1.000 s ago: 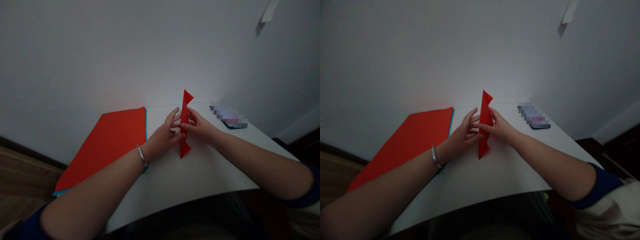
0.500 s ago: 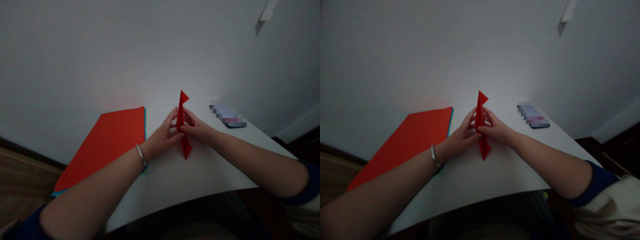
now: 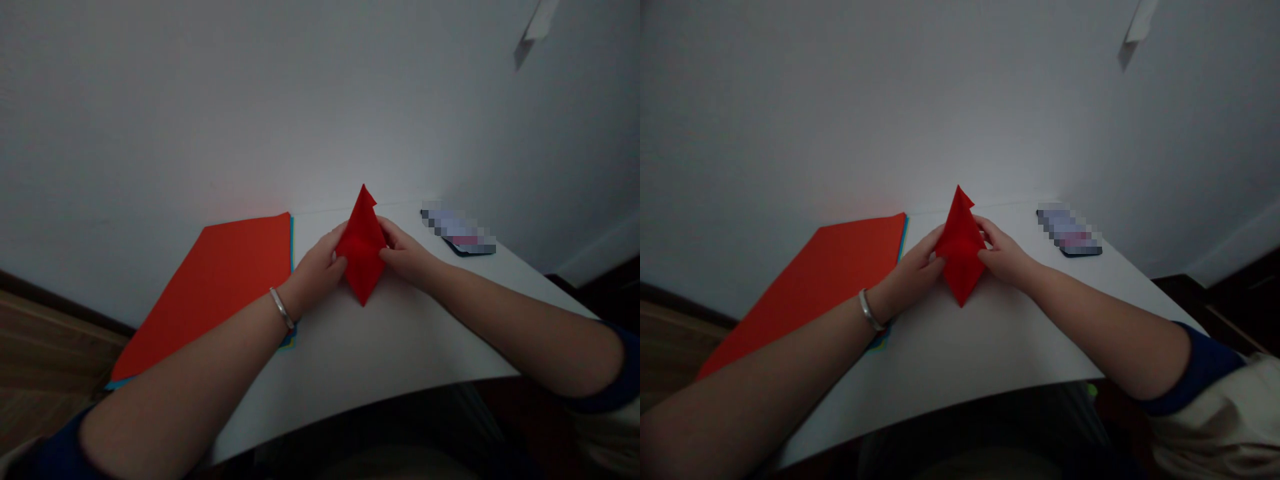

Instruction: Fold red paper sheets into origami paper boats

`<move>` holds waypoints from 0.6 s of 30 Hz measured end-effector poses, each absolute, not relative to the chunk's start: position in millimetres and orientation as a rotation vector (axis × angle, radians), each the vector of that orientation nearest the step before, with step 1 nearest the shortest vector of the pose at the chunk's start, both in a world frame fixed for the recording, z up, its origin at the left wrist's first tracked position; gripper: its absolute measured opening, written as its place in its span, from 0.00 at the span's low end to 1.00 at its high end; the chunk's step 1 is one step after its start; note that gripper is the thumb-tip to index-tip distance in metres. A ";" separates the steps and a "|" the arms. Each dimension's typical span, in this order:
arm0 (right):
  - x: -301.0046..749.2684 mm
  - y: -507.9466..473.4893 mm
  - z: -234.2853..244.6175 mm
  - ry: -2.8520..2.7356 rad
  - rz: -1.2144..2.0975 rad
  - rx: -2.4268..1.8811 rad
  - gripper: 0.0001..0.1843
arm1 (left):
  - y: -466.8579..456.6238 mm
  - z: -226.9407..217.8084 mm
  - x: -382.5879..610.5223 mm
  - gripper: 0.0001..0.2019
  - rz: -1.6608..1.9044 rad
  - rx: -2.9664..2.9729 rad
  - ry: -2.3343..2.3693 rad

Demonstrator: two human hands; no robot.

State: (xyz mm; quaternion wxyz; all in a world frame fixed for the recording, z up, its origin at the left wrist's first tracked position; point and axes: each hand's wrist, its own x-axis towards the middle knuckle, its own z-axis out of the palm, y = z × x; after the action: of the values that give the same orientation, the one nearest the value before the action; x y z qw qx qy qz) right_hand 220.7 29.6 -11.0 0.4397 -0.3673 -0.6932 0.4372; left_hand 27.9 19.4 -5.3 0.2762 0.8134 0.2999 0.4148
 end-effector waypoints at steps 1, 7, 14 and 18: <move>221.4 30.4 -11.1 -1.718 1.088 -0.910 0.42 | 20.2 -5.0 27.0 0.28 1.105 2.189 0.856; 224.2 31.1 -8.7 -1.719 0.892 -1.020 0.21 | 24.9 -1.9 23.4 0.19 1.095 2.243 1.029; 234.3 27.8 1.5 -1.829 0.386 -1.283 0.04 | 24.4 -2.3 21.7 0.19 1.032 2.299 1.044; 239.7 31.0 -0.4 -1.866 0.391 -1.331 0.01 | 24.9 -6.3 18.3 0.22 0.965 2.350 1.315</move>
State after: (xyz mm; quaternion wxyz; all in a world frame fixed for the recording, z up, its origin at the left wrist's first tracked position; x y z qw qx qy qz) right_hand 239.7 31.0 -0.4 0.3972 -0.5254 -0.7365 0.1543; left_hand 18.3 24.9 -6.3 0.1400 0.8135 0.4550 0.3340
